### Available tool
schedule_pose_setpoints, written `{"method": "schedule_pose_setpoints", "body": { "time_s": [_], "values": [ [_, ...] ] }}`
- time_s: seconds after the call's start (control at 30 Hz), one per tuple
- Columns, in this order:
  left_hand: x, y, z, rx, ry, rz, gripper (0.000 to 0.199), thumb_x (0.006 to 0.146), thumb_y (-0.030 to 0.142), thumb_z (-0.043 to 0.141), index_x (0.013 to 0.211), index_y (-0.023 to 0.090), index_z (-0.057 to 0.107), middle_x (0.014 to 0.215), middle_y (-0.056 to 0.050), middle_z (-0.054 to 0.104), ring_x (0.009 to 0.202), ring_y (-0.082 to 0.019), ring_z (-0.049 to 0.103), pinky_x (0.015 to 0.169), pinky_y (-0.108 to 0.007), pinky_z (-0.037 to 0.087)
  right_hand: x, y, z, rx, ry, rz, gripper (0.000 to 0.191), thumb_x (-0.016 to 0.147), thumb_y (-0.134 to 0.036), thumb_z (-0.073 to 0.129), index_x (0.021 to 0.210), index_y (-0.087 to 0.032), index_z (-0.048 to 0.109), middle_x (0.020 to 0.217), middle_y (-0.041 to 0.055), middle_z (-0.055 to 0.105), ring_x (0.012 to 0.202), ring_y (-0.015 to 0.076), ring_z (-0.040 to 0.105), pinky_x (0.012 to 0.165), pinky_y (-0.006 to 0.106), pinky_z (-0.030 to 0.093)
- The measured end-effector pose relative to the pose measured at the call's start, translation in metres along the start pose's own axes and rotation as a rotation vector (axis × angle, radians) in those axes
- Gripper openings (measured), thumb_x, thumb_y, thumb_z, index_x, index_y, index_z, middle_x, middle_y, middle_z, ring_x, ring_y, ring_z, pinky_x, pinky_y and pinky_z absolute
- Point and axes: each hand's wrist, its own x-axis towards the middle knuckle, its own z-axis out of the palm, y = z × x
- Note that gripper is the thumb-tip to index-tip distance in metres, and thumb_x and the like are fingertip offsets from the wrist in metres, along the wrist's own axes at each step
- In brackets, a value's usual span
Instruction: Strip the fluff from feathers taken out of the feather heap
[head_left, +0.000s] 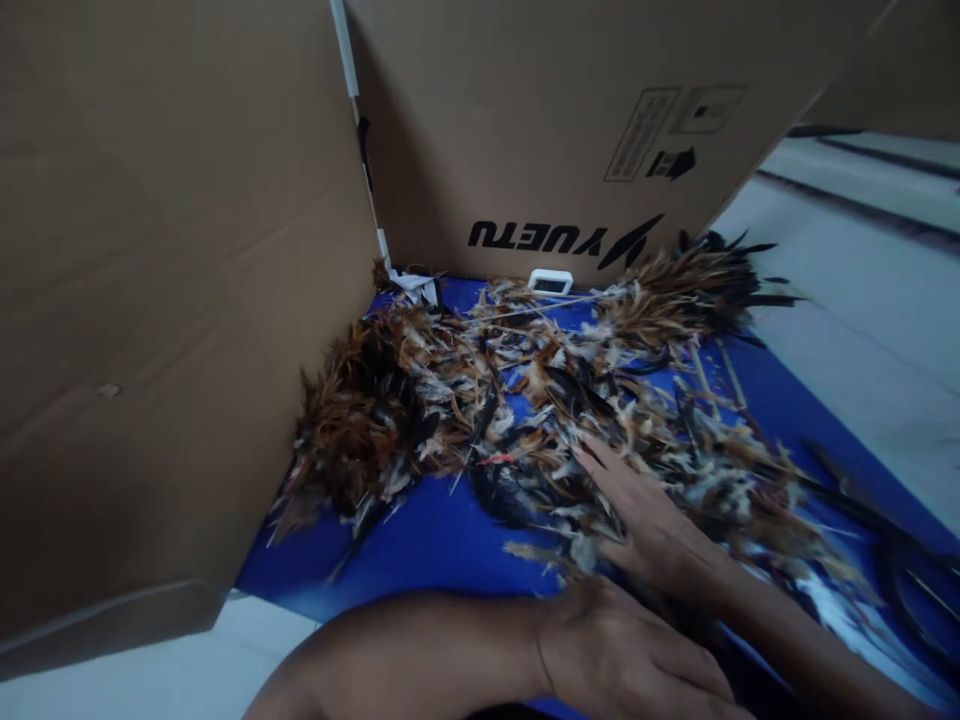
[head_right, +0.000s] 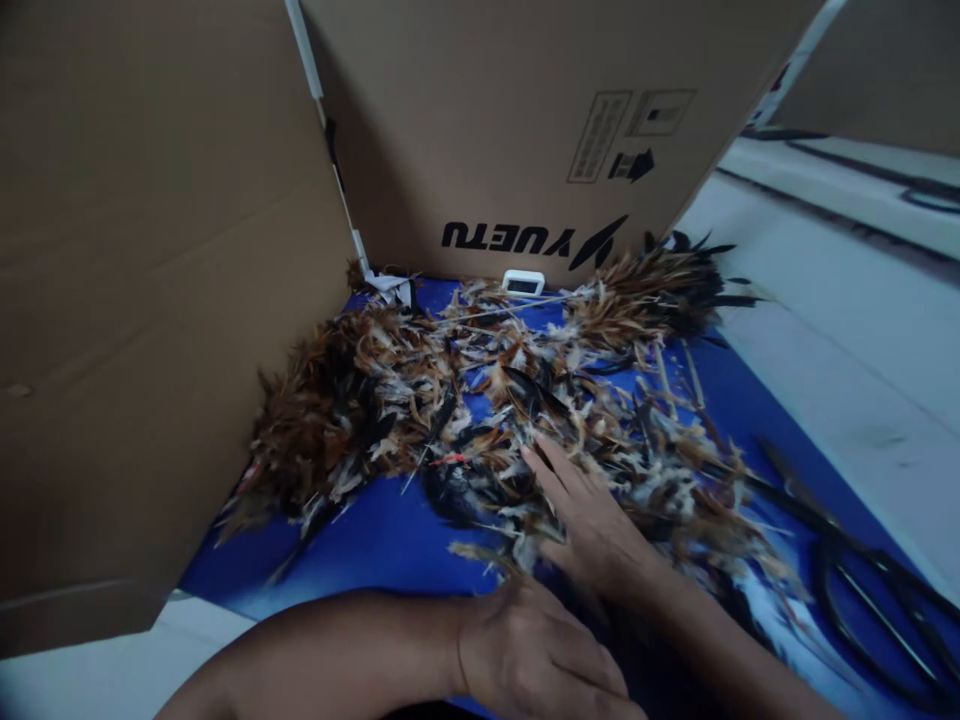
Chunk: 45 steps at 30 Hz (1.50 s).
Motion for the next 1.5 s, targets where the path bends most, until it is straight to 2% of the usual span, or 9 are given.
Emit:
{"method": "schedule_pose_setpoints", "body": {
  "time_s": [0.2,0.4,0.57,0.67,0.8,1.0,1.2,1.37,1.5],
  "values": [
    [-0.001,-0.007,0.005,0.021,0.067,-0.121,0.022,0.080,0.029,0.050,0.088,0.024,0.070,0.087,0.007,0.072,0.073,-0.007,0.066,0.060,-0.015,0.050,0.063,-0.002,0.011,0.113,0.003,-0.085,0.080,0.063,-0.008,0.047,0.140,-0.020,0.027,0.131,0.0125,0.046,0.119,0.0279,0.046,0.093,0.042,0.044],
    [-0.001,-0.012,0.003,0.019,0.077,-0.157,0.023,0.082,0.026,0.049,0.091,0.021,0.070,0.085,0.005,0.072,0.073,-0.008,0.065,0.065,-0.016,0.050,0.123,-0.010,0.003,0.335,-0.046,-0.182,0.030,0.073,-0.010,0.042,0.092,-0.018,0.063,0.090,0.0079,0.065,0.086,0.0212,0.061,0.075,0.032,0.050],
    [-0.003,-0.014,0.009,0.034,0.168,-0.146,0.023,0.078,0.024,0.050,0.089,0.024,0.070,0.084,0.006,0.071,0.072,-0.009,0.065,0.056,-0.017,0.048,0.174,-0.004,-0.017,0.436,0.102,-0.027,0.016,0.073,-0.019,0.052,0.083,-0.017,0.064,0.079,0.0054,0.068,0.080,0.0216,0.063,0.075,0.032,0.049],
    [-0.003,-0.017,0.012,0.015,0.140,-0.110,0.020,0.079,0.026,0.051,0.084,0.024,0.070,0.087,0.004,0.070,0.072,-0.008,0.065,0.051,-0.015,0.046,0.195,0.001,-0.032,0.594,0.180,0.092,0.025,0.075,-0.032,0.059,0.092,-0.014,0.064,0.089,0.0060,0.068,0.082,0.0200,0.063,0.080,0.036,0.050],
    [-0.004,-0.019,0.012,0.029,0.082,-0.117,0.019,0.081,0.026,0.052,0.086,0.024,0.070,0.087,0.001,0.070,0.069,-0.008,0.063,0.055,-0.014,0.046,0.202,0.005,-0.054,0.710,0.010,0.192,0.063,0.064,-0.043,0.071,0.117,-0.015,0.053,0.099,0.0084,0.066,0.073,0.0170,0.064,0.067,0.034,0.055],
    [-0.004,-0.018,0.007,-0.004,0.099,-0.146,0.023,0.081,0.021,0.047,0.083,0.018,0.070,0.078,-0.001,0.068,0.065,-0.008,0.062,0.057,-0.015,0.048,0.167,0.015,-0.092,0.555,-0.021,0.181,0.056,0.065,-0.038,0.070,0.115,-0.017,0.055,0.112,0.0082,0.061,0.094,0.0228,0.062,0.080,0.037,0.052],
    [-0.002,-0.018,0.007,-0.152,0.158,-0.164,0.026,0.086,0.026,0.047,0.086,0.015,0.071,0.079,-0.003,0.070,0.071,-0.009,0.065,0.067,-0.016,0.050,0.073,0.038,-0.111,0.271,0.056,0.229,0.043,0.079,-0.038,0.054,0.118,-0.019,0.054,0.112,0.0096,0.061,0.094,0.0251,0.062,0.080,0.038,0.051],
    [0.000,-0.019,0.009,-0.223,0.157,-0.276,0.022,0.083,0.031,0.055,0.086,0.018,0.073,0.083,-0.003,0.071,0.072,-0.009,0.066,0.067,-0.015,0.049,-0.031,0.045,-0.069,0.030,0.193,0.188,0.050,0.083,-0.038,0.047,0.132,-0.030,0.039,0.122,0.0136,0.055,0.113,0.0335,0.052,0.093,0.049,0.044],
    [0.002,-0.022,0.003,-0.293,0.182,-0.323,0.021,0.081,0.031,0.059,0.083,0.015,0.073,0.085,-0.006,0.070,0.074,-0.010,0.065,0.071,-0.017,0.050,-0.096,0.031,-0.017,-0.051,0.259,0.223,0.077,0.078,-0.040,0.052,0.142,-0.045,0.010,0.145,0.0074,0.030,0.128,0.0367,0.034,0.096,0.056,0.040]
  ]
}}
